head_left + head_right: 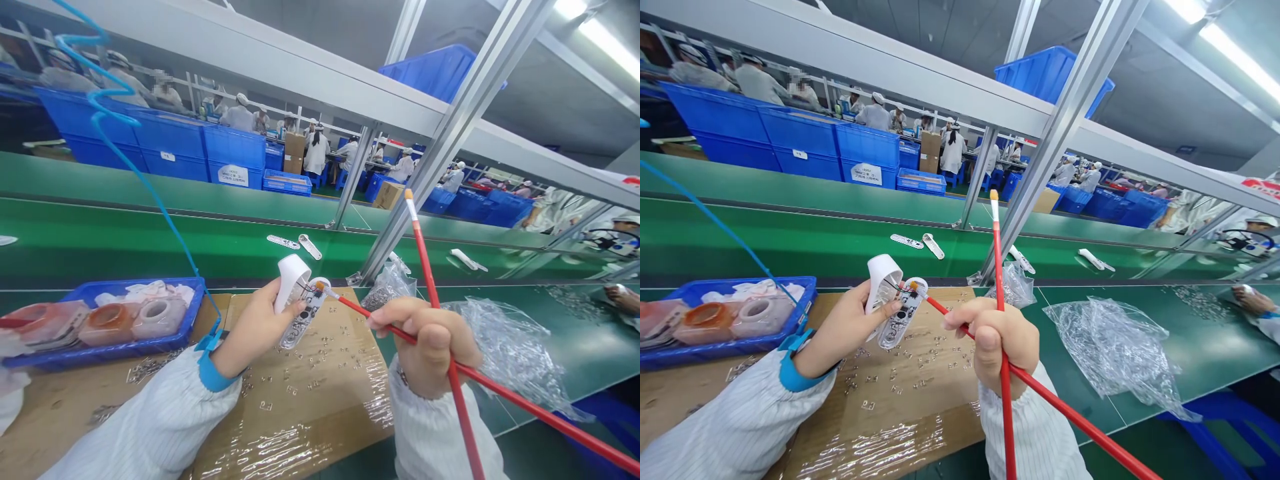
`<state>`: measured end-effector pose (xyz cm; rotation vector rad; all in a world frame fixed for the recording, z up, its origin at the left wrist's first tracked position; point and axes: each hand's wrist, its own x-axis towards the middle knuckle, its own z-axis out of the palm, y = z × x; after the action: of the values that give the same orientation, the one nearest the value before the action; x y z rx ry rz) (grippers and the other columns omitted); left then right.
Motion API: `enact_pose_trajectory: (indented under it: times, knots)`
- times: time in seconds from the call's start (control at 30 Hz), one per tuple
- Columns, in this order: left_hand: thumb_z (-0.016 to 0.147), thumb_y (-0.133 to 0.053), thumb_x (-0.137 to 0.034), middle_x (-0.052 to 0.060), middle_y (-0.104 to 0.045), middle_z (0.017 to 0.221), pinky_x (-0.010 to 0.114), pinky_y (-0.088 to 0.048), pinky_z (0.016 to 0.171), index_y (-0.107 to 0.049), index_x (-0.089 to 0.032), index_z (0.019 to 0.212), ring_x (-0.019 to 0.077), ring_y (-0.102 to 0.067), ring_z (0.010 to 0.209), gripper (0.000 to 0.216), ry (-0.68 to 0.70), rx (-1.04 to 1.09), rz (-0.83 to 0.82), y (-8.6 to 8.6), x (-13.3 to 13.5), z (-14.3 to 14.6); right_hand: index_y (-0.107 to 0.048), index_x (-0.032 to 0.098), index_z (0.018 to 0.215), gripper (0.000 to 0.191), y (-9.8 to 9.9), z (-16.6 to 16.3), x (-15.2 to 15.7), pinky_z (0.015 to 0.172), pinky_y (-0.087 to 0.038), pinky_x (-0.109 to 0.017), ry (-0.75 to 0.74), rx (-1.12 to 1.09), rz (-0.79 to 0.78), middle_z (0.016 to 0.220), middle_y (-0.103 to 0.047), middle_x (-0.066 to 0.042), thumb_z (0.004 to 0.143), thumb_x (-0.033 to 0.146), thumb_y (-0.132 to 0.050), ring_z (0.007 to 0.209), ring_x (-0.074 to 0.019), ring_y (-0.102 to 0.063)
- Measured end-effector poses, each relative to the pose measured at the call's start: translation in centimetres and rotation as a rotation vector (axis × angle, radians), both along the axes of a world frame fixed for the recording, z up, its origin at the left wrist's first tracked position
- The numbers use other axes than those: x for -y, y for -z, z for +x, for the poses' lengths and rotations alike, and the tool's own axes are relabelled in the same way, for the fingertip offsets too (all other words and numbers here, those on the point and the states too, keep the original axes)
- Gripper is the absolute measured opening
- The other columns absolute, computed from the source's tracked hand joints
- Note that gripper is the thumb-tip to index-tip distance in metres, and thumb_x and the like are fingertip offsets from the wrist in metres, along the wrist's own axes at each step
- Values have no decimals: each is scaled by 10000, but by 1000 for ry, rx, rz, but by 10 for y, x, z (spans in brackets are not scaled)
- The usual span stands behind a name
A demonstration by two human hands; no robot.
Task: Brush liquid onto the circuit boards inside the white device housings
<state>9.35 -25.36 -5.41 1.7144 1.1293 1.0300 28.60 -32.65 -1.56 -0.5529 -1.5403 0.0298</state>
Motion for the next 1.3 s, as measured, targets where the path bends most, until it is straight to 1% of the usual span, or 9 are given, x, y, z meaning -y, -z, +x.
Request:
enact_pose_trajectory:
  times: [0.23, 0.43, 0.6, 0.73, 0.83, 0.93, 1.1, 1.2, 1.3]
  knots:
    - [742, -663, -389, 88, -693, 1019, 399, -480, 818, -623, -174, 1034, 287, -633, 929, 365, 23, 50, -24, -1, -3, 1, -567, 167, 734, 244, 1, 3, -1, 457, -522, -258, 86, 61, -1, 708, -664, -11, 946, 200, -448, 598, -138, -634]
    - [705, -726, -351, 93, -688, 1039, 375, -520, 759, -596, -174, 1026, 267, -654, 914, 389, 100, 452, -301, 12, -14, 3, -574, 177, 803, 194, 6, 7, 6, 480, -547, -260, 146, 128, 84, 746, -674, -24, 948, 226, -456, 640, -152, -657]
    - [667, -763, -265, 79, -698, 971, 345, -538, 714, -578, -160, 1007, 230, -668, 819, 401, 53, 602, -426, 8, -13, 7, -574, 160, 983, 115, 9, 0, 8, 592, -589, -251, 51, 404, 54, 831, -683, -61, 926, 167, -474, 741, -148, -675]
    - [667, -764, -249, 76, -694, 986, 343, -543, 715, -569, -160, 1011, 209, -668, 786, 405, 56, 631, -432, 6, -12, 8, -566, 152, 958, 113, 7, -5, 4, 558, -562, -219, 30, 559, 147, 759, -669, -44, 924, 149, -459, 671, -128, -650]
    - [670, -760, -247, 79, -688, 1010, 354, -541, 733, -566, -162, 1007, 208, -668, 794, 398, 61, 639, -409, 6, -12, 8, -552, 167, 932, 110, 7, -6, 3, 541, -530, -238, 21, 654, 62, 743, -650, -39, 926, 143, -445, 650, -127, -622]
    - [671, -751, -257, 70, -693, 928, 377, -541, 722, -561, -163, 967, 226, -667, 786, 365, 81, 619, -404, 6, -10, 10, -535, 162, 902, 117, 9, -7, 1, 533, -497, -241, -85, 721, 6, 700, -611, -29, 916, 120, -426, 634, -125, -596]
    - [672, -730, -247, 52, -684, 873, 357, -526, 678, -563, -168, 932, 217, -653, 742, 319, 76, 526, -377, 6, -7, 17, -497, 155, 835, 121, 11, -11, -7, 473, -400, -228, -190, 683, 10, 651, -551, -16, 889, 100, -405, 539, -105, -497]
    - [676, -720, -247, 59, -679, 925, 347, -511, 705, -566, -162, 965, 227, -646, 812, 339, 74, 501, -338, 10, -9, 21, -487, 158, 818, 134, 11, -13, -10, 454, -344, -229, -226, 673, -17, 611, -496, 0, 883, 92, -391, 507, -98, -417]
    - [684, -710, -242, 67, -674, 971, 352, -500, 755, -570, -157, 984, 242, -637, 895, 341, 93, 480, -297, 14, -14, 22, -492, 155, 823, 142, 13, -13, -12, 468, -346, -238, -234, 659, -35, 612, -498, -7, 894, 103, -381, 521, -108, -420]
